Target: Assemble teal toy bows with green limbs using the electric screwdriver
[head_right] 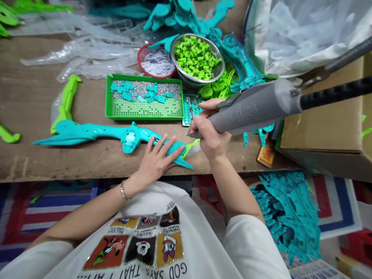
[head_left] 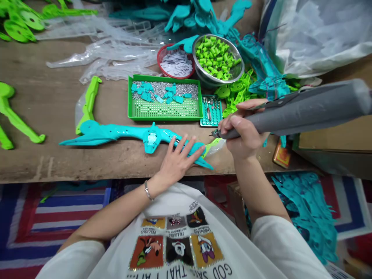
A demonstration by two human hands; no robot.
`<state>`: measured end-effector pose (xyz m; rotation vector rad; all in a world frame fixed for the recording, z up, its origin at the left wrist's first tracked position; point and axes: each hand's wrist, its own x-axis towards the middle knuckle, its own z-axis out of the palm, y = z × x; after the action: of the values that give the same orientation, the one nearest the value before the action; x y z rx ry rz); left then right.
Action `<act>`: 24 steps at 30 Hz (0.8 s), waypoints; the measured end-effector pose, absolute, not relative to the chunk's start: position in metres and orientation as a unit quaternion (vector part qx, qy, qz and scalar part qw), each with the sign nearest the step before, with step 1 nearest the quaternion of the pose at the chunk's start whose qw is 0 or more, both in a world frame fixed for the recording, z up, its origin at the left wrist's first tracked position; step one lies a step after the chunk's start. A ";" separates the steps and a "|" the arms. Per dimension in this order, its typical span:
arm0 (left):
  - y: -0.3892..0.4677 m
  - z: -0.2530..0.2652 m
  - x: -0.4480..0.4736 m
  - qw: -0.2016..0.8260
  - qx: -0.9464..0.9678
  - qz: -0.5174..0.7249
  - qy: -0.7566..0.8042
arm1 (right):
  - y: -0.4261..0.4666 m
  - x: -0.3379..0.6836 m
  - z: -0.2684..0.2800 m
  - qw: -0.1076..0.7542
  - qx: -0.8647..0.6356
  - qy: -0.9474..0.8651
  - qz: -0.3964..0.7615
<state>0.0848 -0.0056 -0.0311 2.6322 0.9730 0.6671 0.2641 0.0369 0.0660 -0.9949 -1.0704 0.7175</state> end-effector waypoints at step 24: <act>-0.045 -0.012 0.092 0.866 0.185 0.254 0.389 | 0.131 0.224 0.009 0.673 -0.430 -0.483 0.358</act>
<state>0.0924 -0.0454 -0.0124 0.3882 0.8139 0.5318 0.2239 0.1310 0.0088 -0.9686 -1.0872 0.8067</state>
